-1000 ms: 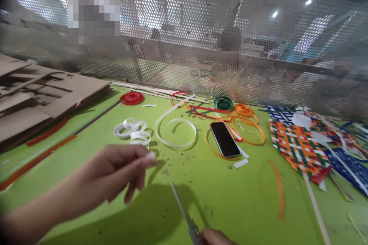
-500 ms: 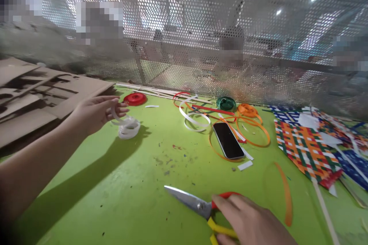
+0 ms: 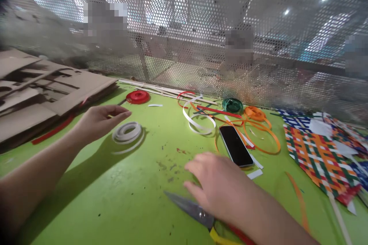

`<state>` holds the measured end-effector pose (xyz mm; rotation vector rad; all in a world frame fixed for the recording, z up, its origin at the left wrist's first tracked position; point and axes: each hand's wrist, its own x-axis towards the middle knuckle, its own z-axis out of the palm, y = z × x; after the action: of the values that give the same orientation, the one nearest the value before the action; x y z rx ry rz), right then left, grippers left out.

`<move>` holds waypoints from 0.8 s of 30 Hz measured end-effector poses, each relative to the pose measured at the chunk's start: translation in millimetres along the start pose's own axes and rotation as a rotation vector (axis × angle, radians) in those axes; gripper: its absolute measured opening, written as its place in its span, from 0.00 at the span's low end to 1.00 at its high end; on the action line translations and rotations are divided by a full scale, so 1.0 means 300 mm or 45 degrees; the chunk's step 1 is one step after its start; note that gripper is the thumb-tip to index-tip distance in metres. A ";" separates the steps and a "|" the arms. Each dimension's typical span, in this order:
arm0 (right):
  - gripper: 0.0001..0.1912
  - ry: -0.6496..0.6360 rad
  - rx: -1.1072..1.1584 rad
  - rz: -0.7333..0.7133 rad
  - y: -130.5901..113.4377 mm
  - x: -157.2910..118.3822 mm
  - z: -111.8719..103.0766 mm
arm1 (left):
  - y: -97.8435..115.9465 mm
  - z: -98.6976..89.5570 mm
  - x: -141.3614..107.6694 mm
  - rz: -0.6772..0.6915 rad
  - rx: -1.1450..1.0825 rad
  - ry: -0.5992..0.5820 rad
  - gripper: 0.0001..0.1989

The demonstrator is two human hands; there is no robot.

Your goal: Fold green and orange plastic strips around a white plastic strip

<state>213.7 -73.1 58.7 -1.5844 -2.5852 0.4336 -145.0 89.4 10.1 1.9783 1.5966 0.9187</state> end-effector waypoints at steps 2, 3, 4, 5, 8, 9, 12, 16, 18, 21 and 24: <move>0.14 0.013 0.030 -0.103 0.006 0.106 -0.004 | 0.031 0.004 -0.012 0.123 0.117 -0.052 0.29; 0.14 0.037 0.012 -0.149 0.013 0.154 -0.001 | 0.044 0.008 -0.018 0.189 0.169 -0.119 0.30; 0.14 0.083 -0.023 -0.172 0.024 0.195 0.005 | 0.055 0.014 -0.025 0.237 0.208 -0.210 0.33; 0.14 0.131 -0.053 -0.167 0.038 0.230 0.012 | 0.063 0.022 -0.031 0.260 0.238 -0.307 0.36; 0.23 0.312 -0.145 -0.028 0.101 0.289 0.035 | 0.064 0.051 -0.043 0.242 0.300 -0.482 0.44; 0.28 0.367 -0.170 0.041 0.130 0.296 0.042 | 0.059 0.061 -0.044 0.243 0.311 -0.492 0.45; 0.31 0.441 -0.212 0.221 0.222 0.289 0.059 | 0.042 0.079 -0.041 0.276 0.339 -0.470 0.44; 0.10 0.421 -0.199 0.292 0.294 0.245 0.064 | 0.073 0.089 -0.054 0.326 0.312 -0.399 0.41; 0.11 0.446 -0.152 0.267 0.287 0.218 0.057 | 0.133 0.099 -0.074 0.338 0.233 -0.403 0.35; 0.11 0.540 -0.029 0.215 0.230 0.173 0.040 | 0.271 0.132 -0.112 0.244 0.066 -0.516 0.29; 0.10 0.590 0.184 0.179 0.155 0.137 0.027 | 0.413 0.195 -0.146 0.157 -0.181 -0.738 0.32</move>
<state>232.9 -18.7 34.8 -1.5964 -2.0643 0.2206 -23.4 21.3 46.2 2.0115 1.0650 0.4195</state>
